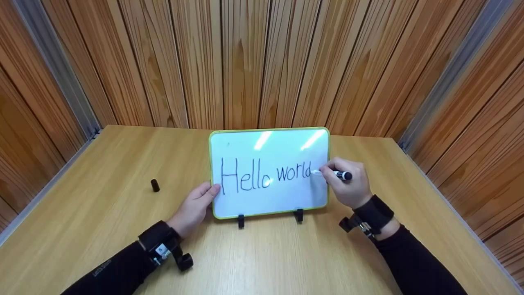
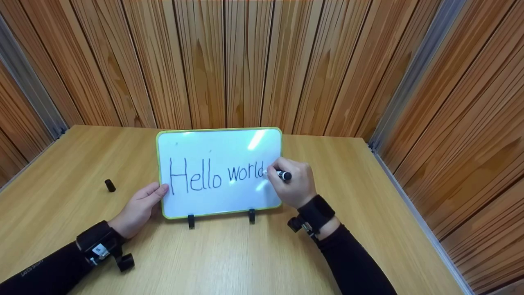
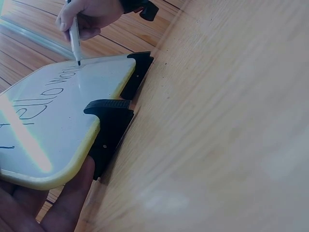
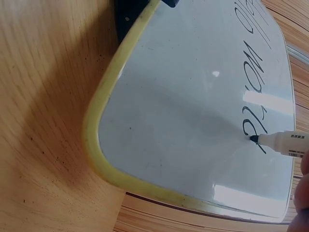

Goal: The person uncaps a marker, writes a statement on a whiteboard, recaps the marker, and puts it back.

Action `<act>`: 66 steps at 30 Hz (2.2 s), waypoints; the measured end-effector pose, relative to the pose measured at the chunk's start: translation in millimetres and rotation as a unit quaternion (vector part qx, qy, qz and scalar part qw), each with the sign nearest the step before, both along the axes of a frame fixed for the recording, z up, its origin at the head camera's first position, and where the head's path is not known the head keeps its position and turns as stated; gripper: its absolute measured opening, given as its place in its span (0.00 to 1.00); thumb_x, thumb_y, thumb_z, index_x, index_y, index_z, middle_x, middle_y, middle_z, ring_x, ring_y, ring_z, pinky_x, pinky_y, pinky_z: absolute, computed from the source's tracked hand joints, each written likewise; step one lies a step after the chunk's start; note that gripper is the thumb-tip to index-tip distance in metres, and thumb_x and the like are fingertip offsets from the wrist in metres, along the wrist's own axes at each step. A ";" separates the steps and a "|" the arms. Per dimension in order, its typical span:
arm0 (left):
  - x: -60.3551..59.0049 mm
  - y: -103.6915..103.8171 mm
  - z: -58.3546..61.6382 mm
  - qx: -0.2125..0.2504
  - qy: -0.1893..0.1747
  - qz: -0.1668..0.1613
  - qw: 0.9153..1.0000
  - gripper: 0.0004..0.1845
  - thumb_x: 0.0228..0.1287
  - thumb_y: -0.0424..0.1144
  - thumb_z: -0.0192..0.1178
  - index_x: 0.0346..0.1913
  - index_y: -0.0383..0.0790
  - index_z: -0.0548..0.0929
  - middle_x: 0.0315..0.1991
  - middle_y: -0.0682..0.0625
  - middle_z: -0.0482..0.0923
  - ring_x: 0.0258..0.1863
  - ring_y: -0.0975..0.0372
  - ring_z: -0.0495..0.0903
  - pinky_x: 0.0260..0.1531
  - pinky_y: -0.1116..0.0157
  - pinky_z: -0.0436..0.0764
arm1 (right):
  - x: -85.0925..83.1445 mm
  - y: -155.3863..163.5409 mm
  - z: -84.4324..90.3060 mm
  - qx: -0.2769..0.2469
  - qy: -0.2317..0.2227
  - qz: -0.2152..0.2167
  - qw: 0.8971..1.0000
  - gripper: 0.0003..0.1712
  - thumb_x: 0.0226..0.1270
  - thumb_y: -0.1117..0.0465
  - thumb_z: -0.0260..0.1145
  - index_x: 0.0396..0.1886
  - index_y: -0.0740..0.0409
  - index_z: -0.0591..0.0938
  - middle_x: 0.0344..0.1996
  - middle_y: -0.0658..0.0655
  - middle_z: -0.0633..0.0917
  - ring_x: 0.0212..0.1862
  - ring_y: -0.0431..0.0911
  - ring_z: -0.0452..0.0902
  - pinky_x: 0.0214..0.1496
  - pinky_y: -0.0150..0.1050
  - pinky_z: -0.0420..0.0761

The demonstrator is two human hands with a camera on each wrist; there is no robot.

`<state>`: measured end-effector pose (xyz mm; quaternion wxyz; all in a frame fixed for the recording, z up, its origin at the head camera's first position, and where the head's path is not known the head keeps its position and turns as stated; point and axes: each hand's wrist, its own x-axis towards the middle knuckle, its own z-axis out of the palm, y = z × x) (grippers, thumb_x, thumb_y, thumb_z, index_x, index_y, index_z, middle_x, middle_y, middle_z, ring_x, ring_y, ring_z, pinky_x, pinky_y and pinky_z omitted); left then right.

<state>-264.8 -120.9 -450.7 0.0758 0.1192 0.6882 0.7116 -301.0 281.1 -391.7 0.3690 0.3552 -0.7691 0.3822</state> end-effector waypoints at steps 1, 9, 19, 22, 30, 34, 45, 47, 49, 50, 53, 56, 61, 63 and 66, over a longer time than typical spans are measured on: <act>-0.2 0.1 0.1 -0.002 -0.001 0.000 1.000 0.22 0.94 0.43 0.48 0.69 0.27 0.77 0.66 0.39 0.85 0.63 0.58 0.81 0.61 0.64 0.81 | 0.6 -0.1 0.3 0.002 -0.001 0.001 1.000 0.12 0.64 0.77 0.73 0.26 0.59 0.86 0.18 0.49 0.80 0.20 0.38 0.70 0.22 0.30 0.69; -1.1 -0.3 0.4 -0.011 -0.005 0.005 1.000 0.21 0.94 0.44 0.48 0.67 0.29 0.79 0.64 0.40 0.86 0.63 0.56 0.81 0.61 0.62 0.80 | 4.9 0.2 4.1 0.013 -0.029 0.003 0.999 0.12 0.68 0.75 0.71 0.27 0.58 0.86 0.19 0.46 0.80 0.20 0.38 0.71 0.23 0.30 0.70; -0.7 0.4 0.8 -0.010 -0.007 0.020 1.000 0.17 0.93 0.43 0.48 0.57 0.31 0.80 0.60 0.40 0.86 0.60 0.56 0.80 0.59 0.62 0.79 | 4.9 0.9 5.4 0.022 -0.029 0.000 0.999 0.12 0.68 0.75 0.70 0.26 0.57 0.85 0.19 0.45 0.80 0.20 0.38 0.70 0.22 0.30 0.69; -1.5 0.2 0.0 -0.016 -0.007 0.022 1.000 0.17 0.93 0.43 0.48 0.56 0.31 0.80 0.60 0.41 0.86 0.60 0.56 0.80 0.59 0.62 0.79 | 5.3 1.7 6.4 0.023 -0.027 0.002 0.999 0.12 0.67 0.75 0.70 0.26 0.57 0.86 0.18 0.45 0.80 0.19 0.37 0.70 0.22 0.30 0.70; -1.1 -0.3 0.2 0.000 -0.003 0.002 1.000 0.20 0.94 0.43 0.47 0.64 0.28 0.78 0.61 0.40 0.85 0.61 0.57 0.81 0.59 0.63 0.81 | 5.5 5.5 9.6 -0.013 -0.034 0.007 0.999 0.14 0.65 0.77 0.69 0.22 0.58 0.84 0.16 0.47 0.77 0.17 0.38 0.67 0.19 0.30 0.67; -1.2 0.0 -0.1 0.001 -0.006 0.006 1.000 0.19 0.94 0.43 0.48 0.64 0.28 0.78 0.61 0.40 0.86 0.60 0.57 0.82 0.59 0.63 0.81 | 4.6 7.0 9.6 -0.025 -0.026 -0.005 0.999 0.13 0.65 0.77 0.69 0.23 0.59 0.84 0.16 0.49 0.78 0.17 0.39 0.68 0.20 0.30 0.68; -1.9 -0.4 0.9 -0.010 -0.011 0.011 1.000 0.19 0.94 0.44 0.48 0.61 0.29 0.79 0.61 0.40 0.85 0.60 0.56 0.80 0.59 0.63 0.80 | 5.0 7.4 12.7 -0.044 -0.016 -0.038 0.998 0.13 0.70 0.74 0.68 0.25 0.61 0.85 0.18 0.50 0.80 0.19 0.39 0.69 0.22 0.28 0.68; -2.1 -0.5 0.8 -0.011 -0.010 0.011 1.000 0.19 0.94 0.43 0.48 0.62 0.29 0.79 0.61 0.40 0.86 0.60 0.56 0.81 0.59 0.63 0.80 | 4.9 7.4 12.5 -0.041 -0.015 -0.045 0.998 0.12 0.71 0.74 0.68 0.25 0.62 0.86 0.18 0.50 0.81 0.19 0.40 0.70 0.23 0.28 0.69; -2.3 -0.5 0.5 -0.009 -0.011 0.010 1.000 0.19 0.94 0.43 0.48 0.64 0.29 0.79 0.61 0.40 0.86 0.61 0.56 0.82 0.60 0.63 0.81 | 4.6 7.3 11.9 -0.041 -0.015 -0.051 0.998 0.12 0.71 0.74 0.68 0.26 0.62 0.87 0.19 0.50 0.82 0.20 0.40 0.71 0.23 0.28 0.70; -2.3 -0.4 0.2 -0.008 -0.011 0.010 1.000 0.20 0.94 0.43 0.48 0.65 0.29 0.79 0.62 0.40 0.86 0.62 0.56 0.82 0.60 0.63 0.81 | 4.5 7.2 11.6 -0.041 -0.015 -0.054 0.998 0.11 0.71 0.74 0.68 0.27 0.62 0.87 0.19 0.50 0.82 0.20 0.40 0.71 0.24 0.28 0.70; -1.6 0.3 0.5 -0.004 -0.010 0.010 1.000 0.21 0.93 0.43 0.48 0.67 0.27 0.78 0.63 0.39 0.86 0.62 0.57 0.82 0.60 0.63 0.81 | 3.8 7.2 10.8 -0.038 -0.014 -0.056 0.998 0.11 0.71 0.74 0.69 0.27 0.62 0.87 0.20 0.51 0.82 0.21 0.41 0.72 0.24 0.28 0.70; -0.2 1.0 1.3 0.003 -0.008 0.009 1.000 0.22 0.93 0.42 0.48 0.70 0.26 0.77 0.64 0.38 0.85 0.62 0.57 0.81 0.61 0.63 0.81 | 2.7 7.4 10.0 -0.033 -0.012 -0.053 0.998 0.10 0.70 0.75 0.70 0.28 0.63 0.87 0.20 0.51 0.82 0.21 0.41 0.72 0.25 0.27 0.70; 2.4 1.6 2.8 0.006 -0.001 0.011 1.000 0.22 0.93 0.43 0.49 0.70 0.26 0.77 0.64 0.38 0.85 0.62 0.58 0.82 0.60 0.63 0.81 | 1.2 8.1 8.1 -0.031 -0.011 -0.054 0.998 0.09 0.70 0.76 0.71 0.29 0.63 0.87 0.21 0.51 0.83 0.22 0.40 0.72 0.26 0.28 0.70; 2.6 1.6 3.3 0.005 0.000 0.011 1.000 0.22 0.93 0.43 0.49 0.70 0.26 0.77 0.64 0.38 0.85 0.62 0.57 0.82 0.60 0.63 0.81 | 1.6 8.4 7.8 -0.030 -0.014 -0.056 0.998 0.09 0.70 0.76 0.71 0.29 0.62 0.87 0.21 0.51 0.83 0.22 0.40 0.72 0.26 0.28 0.70; 2.0 1.3 2.9 0.006 -0.001 0.009 1.000 0.22 0.93 0.43 0.49 0.70 0.26 0.77 0.65 0.38 0.85 0.63 0.57 0.81 0.61 0.63 0.81 | 2.4 8.5 8.1 -0.027 -0.018 -0.060 0.998 0.09 0.71 0.75 0.71 0.30 0.62 0.87 0.21 0.51 0.83 0.22 0.40 0.72 0.26 0.27 0.71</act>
